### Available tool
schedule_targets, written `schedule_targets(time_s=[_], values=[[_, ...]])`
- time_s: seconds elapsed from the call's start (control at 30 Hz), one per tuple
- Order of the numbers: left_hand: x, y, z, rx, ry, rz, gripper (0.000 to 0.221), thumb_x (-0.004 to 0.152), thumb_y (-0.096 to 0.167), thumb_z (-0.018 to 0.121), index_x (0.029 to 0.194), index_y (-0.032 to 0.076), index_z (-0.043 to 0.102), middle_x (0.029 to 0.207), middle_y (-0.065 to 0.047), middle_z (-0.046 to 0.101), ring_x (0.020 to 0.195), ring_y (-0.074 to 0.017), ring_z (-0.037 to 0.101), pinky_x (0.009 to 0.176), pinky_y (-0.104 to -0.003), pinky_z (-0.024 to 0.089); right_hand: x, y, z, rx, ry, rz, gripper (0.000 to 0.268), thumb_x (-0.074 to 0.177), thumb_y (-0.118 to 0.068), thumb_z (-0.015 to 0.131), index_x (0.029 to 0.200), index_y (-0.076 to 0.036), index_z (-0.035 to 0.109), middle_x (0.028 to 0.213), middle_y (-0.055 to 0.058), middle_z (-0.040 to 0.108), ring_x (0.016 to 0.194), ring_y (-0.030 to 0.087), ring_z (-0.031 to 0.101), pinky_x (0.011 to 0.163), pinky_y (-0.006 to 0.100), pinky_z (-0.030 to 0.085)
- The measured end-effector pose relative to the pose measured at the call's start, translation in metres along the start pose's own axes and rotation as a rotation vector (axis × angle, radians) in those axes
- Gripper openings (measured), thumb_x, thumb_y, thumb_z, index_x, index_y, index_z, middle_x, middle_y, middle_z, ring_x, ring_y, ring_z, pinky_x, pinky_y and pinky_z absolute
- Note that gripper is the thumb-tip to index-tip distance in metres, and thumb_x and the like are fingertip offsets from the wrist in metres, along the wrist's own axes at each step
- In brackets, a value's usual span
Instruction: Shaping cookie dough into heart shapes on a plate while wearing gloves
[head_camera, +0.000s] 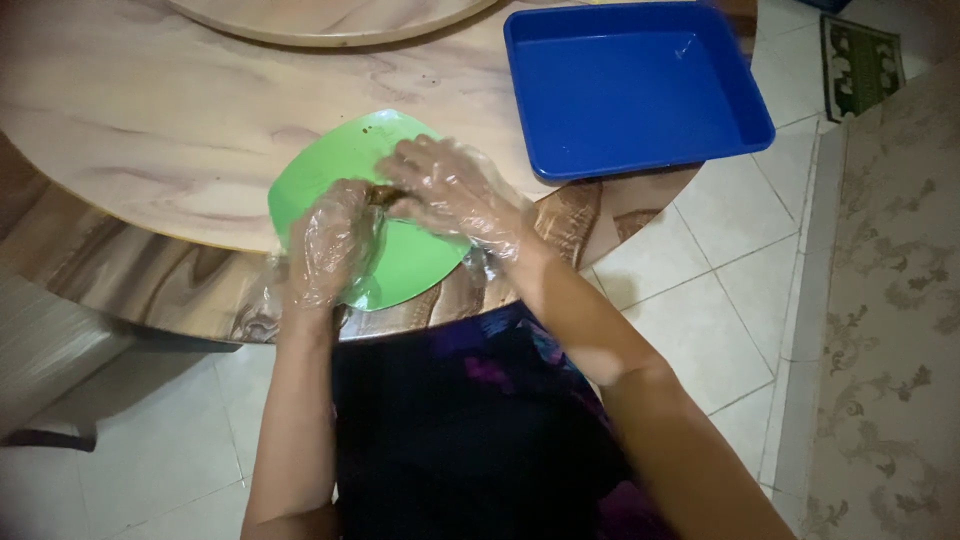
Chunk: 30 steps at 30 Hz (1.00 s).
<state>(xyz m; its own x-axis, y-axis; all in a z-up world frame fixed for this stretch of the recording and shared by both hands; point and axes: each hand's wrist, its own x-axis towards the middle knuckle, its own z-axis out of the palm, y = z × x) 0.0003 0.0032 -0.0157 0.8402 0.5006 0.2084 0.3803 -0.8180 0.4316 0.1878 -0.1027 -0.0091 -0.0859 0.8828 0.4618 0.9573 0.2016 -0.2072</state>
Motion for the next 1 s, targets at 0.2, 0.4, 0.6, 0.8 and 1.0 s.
schedule_targets(time_s=[0.2,0.4,0.6,0.8,1.0], values=[[-0.013,-0.001,-0.024,-0.104,0.167,0.087,0.044,0.089,0.022,0.080,0.128,0.009,0.063,0.111,-0.020,0.061,0.104,-0.0435,0.064,0.083,-0.058,0.055,-0.006,-0.002,-0.017,0.045,0.069,-0.019,0.091,0.087,-0.081,0.014,0.113,-0.010,0.064,0.087,0.010,0.057,0.072,0.021,0.061,0.055,0.029,0.051],[-0.022,-0.012,0.007,-0.020,0.148,-0.201,0.035,0.089,0.030,0.081,0.113,0.009,0.065,0.106,-0.012,0.059,0.102,-0.0394,0.067,0.080,-0.054,0.060,-0.004,-0.025,-0.020,0.353,-0.064,0.207,0.081,0.089,-0.078,0.036,0.105,-0.003,0.063,0.082,0.011,0.059,0.056,0.016,0.060,0.050,0.025,0.052],[-0.020,0.030,-0.031,-0.214,-0.026,-0.233,0.065,0.102,0.049,0.059,0.140,-0.004,0.051,0.125,-0.029,0.057,0.123,-0.0473,0.056,0.097,-0.059,0.052,0.006,-0.029,-0.029,0.674,-0.263,0.486,0.034,0.102,-0.012,0.058,0.135,-0.003,0.060,0.106,0.026,0.069,0.040,0.005,0.048,0.052,0.023,0.056],[-0.004,0.021,-0.018,-0.155,0.002,-0.219,0.071,0.076,0.040,0.088,0.130,0.003,0.061,0.120,-0.023,0.058,0.121,-0.0485,0.057,0.096,-0.058,0.053,0.024,-0.014,-0.048,0.605,-0.309,0.196,0.073,0.077,-0.008,0.086,0.139,-0.001,0.048,0.122,0.026,0.053,0.117,0.044,0.056,0.100,0.057,0.050],[0.013,-0.005,0.012,-0.076,0.011,0.036,0.039,0.077,0.029,0.080,0.112,0.012,0.070,0.098,-0.017,0.064,0.097,-0.0454,0.068,0.075,-0.053,0.060,0.016,0.010,-0.003,0.577,-0.353,-0.025,0.115,0.077,-0.095,0.016,0.148,-0.009,0.044,0.123,0.028,0.052,0.128,0.047,0.048,0.107,0.067,0.040]])
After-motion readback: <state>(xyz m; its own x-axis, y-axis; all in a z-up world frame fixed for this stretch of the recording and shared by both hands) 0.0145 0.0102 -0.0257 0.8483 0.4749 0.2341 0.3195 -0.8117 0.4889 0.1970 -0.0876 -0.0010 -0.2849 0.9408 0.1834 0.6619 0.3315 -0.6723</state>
